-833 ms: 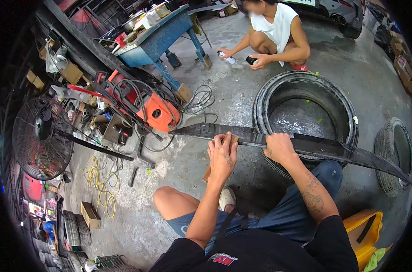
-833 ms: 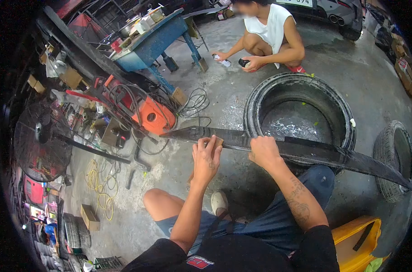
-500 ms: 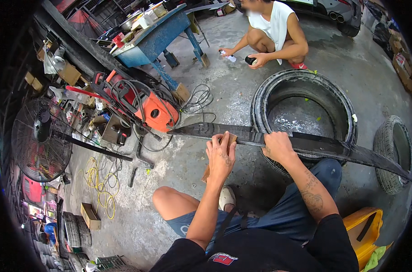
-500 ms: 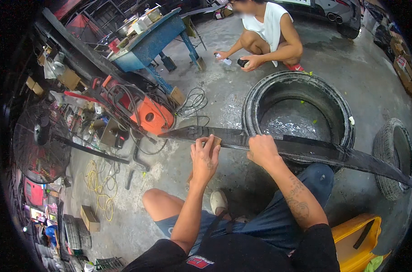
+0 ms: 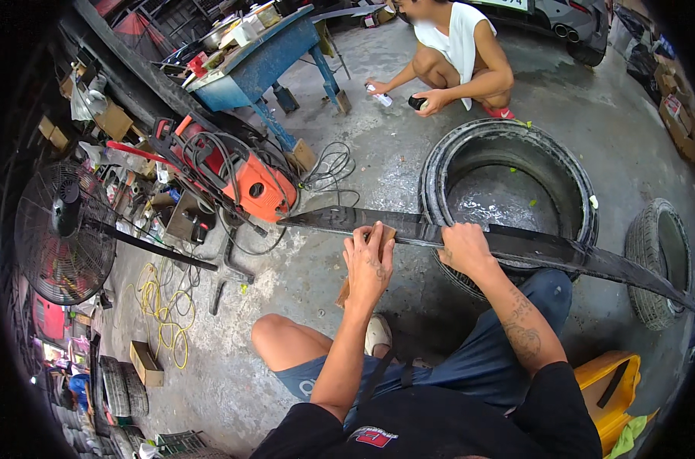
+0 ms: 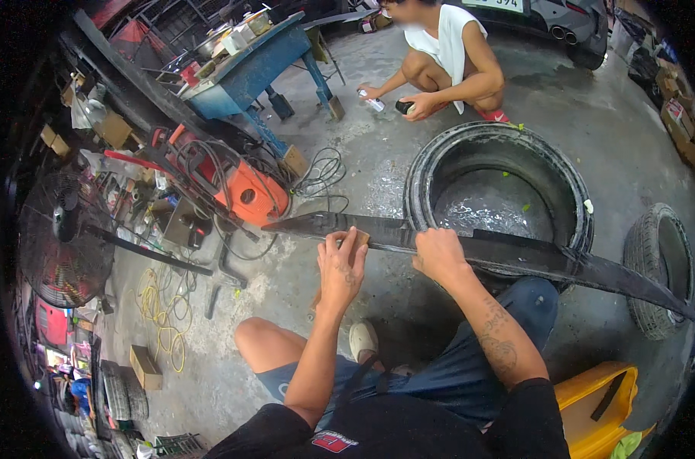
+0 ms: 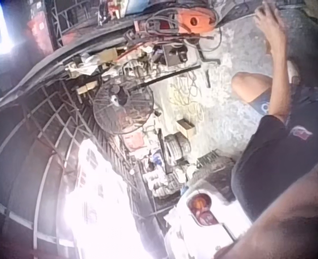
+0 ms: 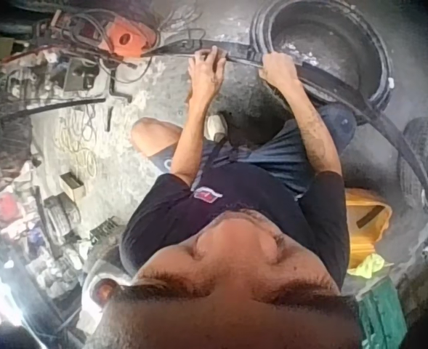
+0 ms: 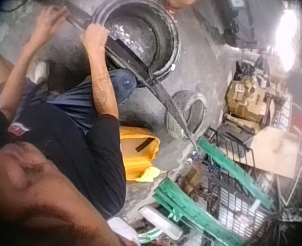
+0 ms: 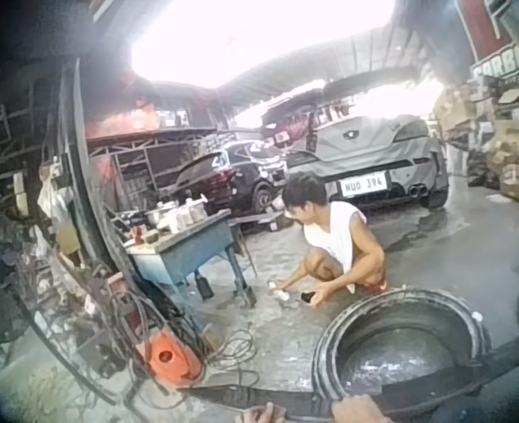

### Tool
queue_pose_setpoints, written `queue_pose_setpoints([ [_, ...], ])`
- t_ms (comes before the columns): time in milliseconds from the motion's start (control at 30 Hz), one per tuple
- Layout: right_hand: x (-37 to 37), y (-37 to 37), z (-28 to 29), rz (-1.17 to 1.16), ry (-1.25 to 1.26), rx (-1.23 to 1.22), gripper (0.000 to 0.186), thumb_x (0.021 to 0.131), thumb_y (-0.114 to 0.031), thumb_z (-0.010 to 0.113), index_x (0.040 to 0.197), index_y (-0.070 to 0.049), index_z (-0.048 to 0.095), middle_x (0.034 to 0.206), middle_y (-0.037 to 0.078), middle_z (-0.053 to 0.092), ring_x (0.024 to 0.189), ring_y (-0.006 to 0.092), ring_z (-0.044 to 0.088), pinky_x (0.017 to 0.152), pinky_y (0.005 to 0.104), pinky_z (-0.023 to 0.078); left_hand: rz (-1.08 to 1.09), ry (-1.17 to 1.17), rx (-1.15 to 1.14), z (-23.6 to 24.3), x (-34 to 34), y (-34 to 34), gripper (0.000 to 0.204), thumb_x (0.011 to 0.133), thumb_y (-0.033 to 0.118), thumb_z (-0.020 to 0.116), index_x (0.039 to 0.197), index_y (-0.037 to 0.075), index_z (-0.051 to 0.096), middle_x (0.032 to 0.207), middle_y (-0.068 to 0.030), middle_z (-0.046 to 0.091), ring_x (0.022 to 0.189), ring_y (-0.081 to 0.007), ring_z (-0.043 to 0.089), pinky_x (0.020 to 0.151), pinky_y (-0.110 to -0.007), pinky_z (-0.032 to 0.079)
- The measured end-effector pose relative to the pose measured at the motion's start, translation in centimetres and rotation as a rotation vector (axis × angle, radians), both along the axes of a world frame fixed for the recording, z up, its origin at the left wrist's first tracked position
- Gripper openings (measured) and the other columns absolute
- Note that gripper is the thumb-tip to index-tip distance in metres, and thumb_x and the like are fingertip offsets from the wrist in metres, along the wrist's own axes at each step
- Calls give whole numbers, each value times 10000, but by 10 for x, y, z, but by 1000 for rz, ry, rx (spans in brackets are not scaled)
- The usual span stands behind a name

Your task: The person sands and wipes a carbon fiber car spoiler. They use a sanding block to rub the surface of the spoiler and then wipe the area with a cloth to remove dust and debris.

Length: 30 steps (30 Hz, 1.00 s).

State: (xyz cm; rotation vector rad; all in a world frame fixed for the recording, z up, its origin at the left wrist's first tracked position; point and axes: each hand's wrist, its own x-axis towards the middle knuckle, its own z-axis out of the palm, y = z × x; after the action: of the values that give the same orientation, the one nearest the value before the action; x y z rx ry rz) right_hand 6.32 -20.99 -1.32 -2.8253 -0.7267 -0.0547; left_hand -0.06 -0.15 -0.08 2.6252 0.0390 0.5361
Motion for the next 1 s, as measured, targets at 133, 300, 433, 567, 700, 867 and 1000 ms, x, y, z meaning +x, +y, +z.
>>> queue_pose_setpoints([
  [133,0,-3,1,-8,6,5,254,715,-273,771,765,-29,720,765,182,708,732,339,715,693,425,567,-5,-12,-5,0,0,-2,416,916,198,654,1305,53,617,1214,-151,552,1066,-354,501,915,-462,423],
  [300,1,-2,0,0,-4,5,261,726,-283,768,769,-30,720,760,185,707,732,345,714,698,430,566,7,-10,-8,3,1,-2,420,912,206,659,1301,54,620,1214,-151,553,1075,-361,501,925,-468,424],
  [433,2,-2,0,3,31,2,265,733,-289,771,778,-33,723,775,187,712,754,348,717,711,434,563,14,-22,-13,2,1,-3,423,907,212,666,1297,56,624,1209,-152,555,1077,-366,501,937,-473,423],
  [567,2,-1,-2,9,40,-14,258,731,-283,774,783,-35,725,788,188,715,769,349,718,721,433,563,22,-37,-23,-3,-1,-3,424,907,210,664,1301,59,622,1208,-152,556,1077,-364,502,936,-472,423],
  [700,2,-2,-1,0,52,-23,255,734,-281,776,786,-36,725,795,189,716,779,351,717,738,432,562,22,-38,-27,-4,0,-4,429,906,209,665,1304,58,618,1208,-152,555,1078,-360,503,935,-470,424],
  [867,2,1,0,1,60,-35,262,735,-288,779,791,-38,724,804,188,717,793,348,718,746,433,561,18,-41,-22,-7,0,0,452,915,238,654,1322,49,599,1221,-151,549,1077,-365,494,918,-481,409],
  [1000,0,0,4,-14,69,-27,267,737,-293,774,812,-43,723,805,182,717,805,344,717,747,435,560,1,-60,-47,-6,0,-2,439,905,233,667,1301,49,619,1213,-156,553,1077,-364,498,909,-480,415],
])
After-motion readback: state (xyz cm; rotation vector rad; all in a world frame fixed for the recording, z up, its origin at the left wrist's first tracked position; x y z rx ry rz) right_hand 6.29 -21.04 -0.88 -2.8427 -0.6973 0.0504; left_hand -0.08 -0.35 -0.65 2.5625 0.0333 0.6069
